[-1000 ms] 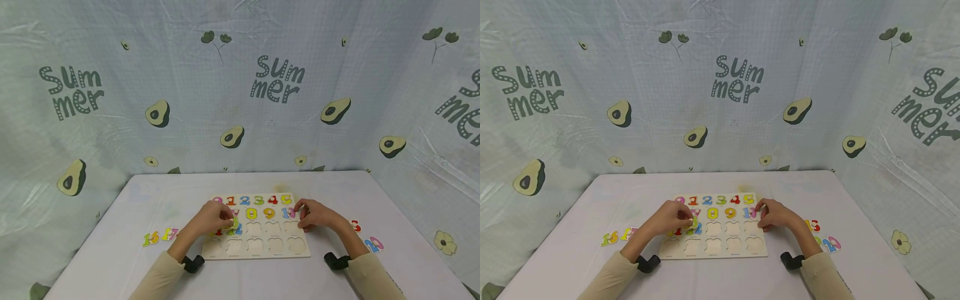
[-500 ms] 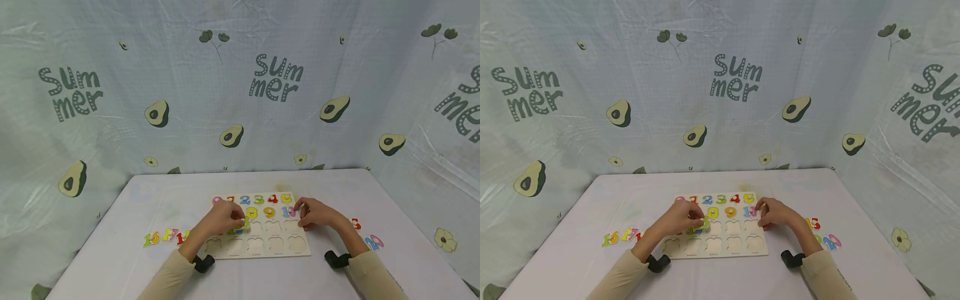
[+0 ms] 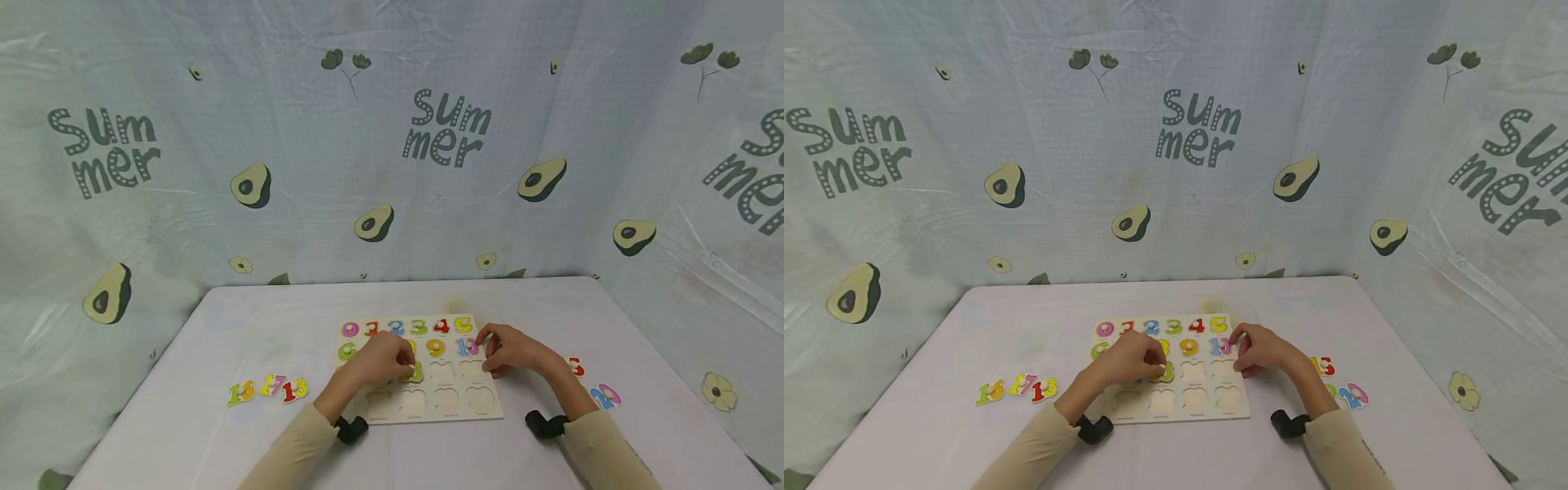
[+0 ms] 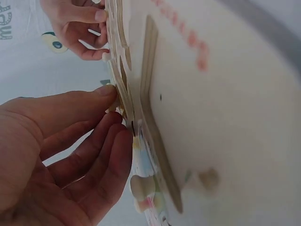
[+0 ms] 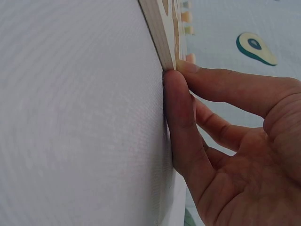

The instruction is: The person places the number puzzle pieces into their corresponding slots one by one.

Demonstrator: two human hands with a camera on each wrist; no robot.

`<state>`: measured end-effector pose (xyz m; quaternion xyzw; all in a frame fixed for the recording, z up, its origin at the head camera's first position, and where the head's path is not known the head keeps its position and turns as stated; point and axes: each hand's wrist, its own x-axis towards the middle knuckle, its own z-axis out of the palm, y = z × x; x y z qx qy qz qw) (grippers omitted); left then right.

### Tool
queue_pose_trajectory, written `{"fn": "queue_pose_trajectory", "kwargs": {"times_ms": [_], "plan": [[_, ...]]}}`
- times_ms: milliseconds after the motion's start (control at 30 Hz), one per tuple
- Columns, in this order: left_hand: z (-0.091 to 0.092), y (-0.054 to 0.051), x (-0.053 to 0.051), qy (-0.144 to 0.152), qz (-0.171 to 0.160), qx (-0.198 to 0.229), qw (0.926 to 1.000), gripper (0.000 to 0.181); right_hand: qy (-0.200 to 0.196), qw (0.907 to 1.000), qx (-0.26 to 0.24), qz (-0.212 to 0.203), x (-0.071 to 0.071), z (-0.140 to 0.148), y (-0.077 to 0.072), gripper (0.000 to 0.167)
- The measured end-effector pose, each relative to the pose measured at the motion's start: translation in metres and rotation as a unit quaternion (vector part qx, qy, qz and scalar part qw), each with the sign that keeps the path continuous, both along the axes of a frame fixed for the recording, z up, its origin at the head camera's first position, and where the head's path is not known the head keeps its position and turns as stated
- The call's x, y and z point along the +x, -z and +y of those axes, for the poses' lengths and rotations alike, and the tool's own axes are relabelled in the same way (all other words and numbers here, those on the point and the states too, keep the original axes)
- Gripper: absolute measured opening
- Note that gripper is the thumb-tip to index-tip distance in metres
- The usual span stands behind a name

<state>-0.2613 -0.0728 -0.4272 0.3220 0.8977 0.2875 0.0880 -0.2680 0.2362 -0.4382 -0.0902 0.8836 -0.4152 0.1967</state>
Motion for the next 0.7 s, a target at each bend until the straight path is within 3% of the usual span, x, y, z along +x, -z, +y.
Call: {"fn": "queue_pose_trajectory", "kwargs": {"times_ms": [333, 700], "plan": [[0.0053, -0.0039, 0.0038, -0.007, -0.005, -0.008, 0.9999, 0.007, 0.001, 1.0000, -0.001, 0.003, 0.0009, 0.0004, -0.0019, 0.047], [0.0054, -0.0009, 0.0057, -0.023, 0.005, -0.040, 0.9989, 0.008, -0.003, 1.0000, -0.005, 0.003, 0.0006, 0.0002, 0.0003, 0.047]]}}
